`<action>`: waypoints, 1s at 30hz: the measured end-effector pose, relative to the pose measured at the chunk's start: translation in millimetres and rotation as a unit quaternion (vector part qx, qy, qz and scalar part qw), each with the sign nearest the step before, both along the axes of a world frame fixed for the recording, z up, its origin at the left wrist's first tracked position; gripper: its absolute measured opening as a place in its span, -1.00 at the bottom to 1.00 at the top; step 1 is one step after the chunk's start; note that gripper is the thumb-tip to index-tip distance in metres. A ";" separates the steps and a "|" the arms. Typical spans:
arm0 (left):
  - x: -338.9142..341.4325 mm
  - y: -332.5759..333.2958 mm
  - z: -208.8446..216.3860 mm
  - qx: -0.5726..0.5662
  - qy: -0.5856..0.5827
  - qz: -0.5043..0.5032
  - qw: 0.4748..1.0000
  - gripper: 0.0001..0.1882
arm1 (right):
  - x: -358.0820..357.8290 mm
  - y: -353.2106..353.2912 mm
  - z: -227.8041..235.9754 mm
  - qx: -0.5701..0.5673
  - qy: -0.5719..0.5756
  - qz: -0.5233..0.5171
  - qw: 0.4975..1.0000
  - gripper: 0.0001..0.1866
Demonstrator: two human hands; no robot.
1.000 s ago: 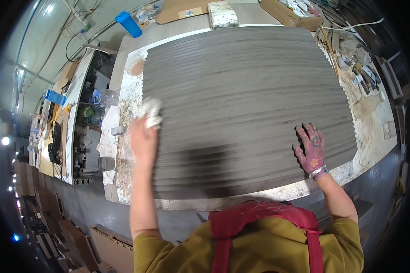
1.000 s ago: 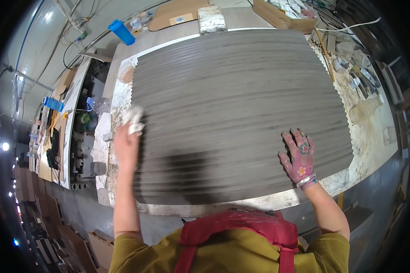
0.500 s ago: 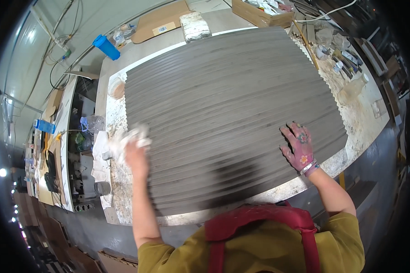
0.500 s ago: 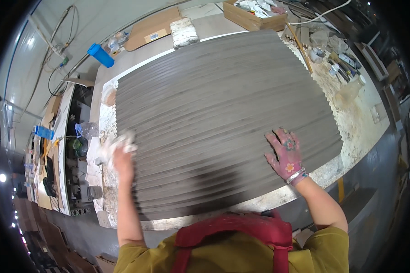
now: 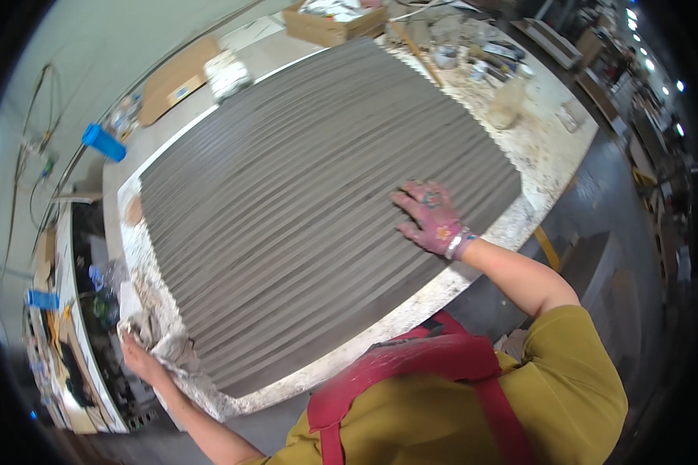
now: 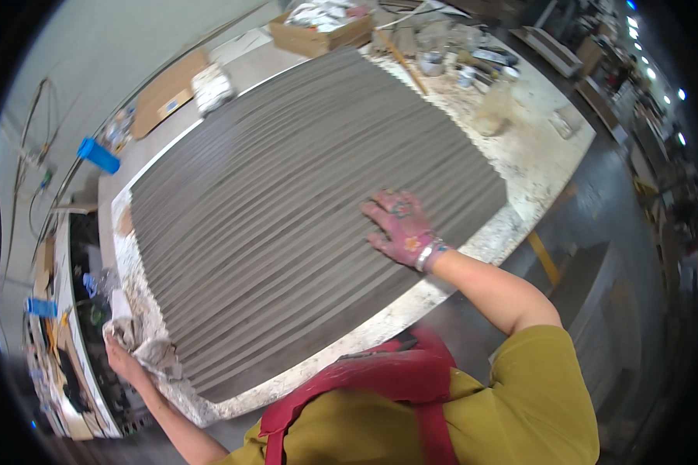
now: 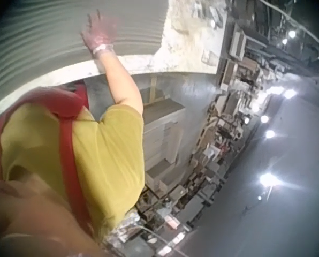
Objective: The person wipes a textured wood panel with a white cloth and a small rectangular tool to clean or finish the surface.
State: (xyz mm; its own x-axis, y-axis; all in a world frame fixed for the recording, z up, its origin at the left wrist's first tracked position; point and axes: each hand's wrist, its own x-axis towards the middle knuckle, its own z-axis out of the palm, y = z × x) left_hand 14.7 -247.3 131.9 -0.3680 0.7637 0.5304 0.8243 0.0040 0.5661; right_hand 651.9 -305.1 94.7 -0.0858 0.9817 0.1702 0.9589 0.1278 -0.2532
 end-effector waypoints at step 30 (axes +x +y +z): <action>481.9 -79.4 22.8 -0.109 0.180 -0.497 0.842 -0.33 | 28.4 -49.9 53.5 -0.191 0.777 -0.043 0.598 -0.72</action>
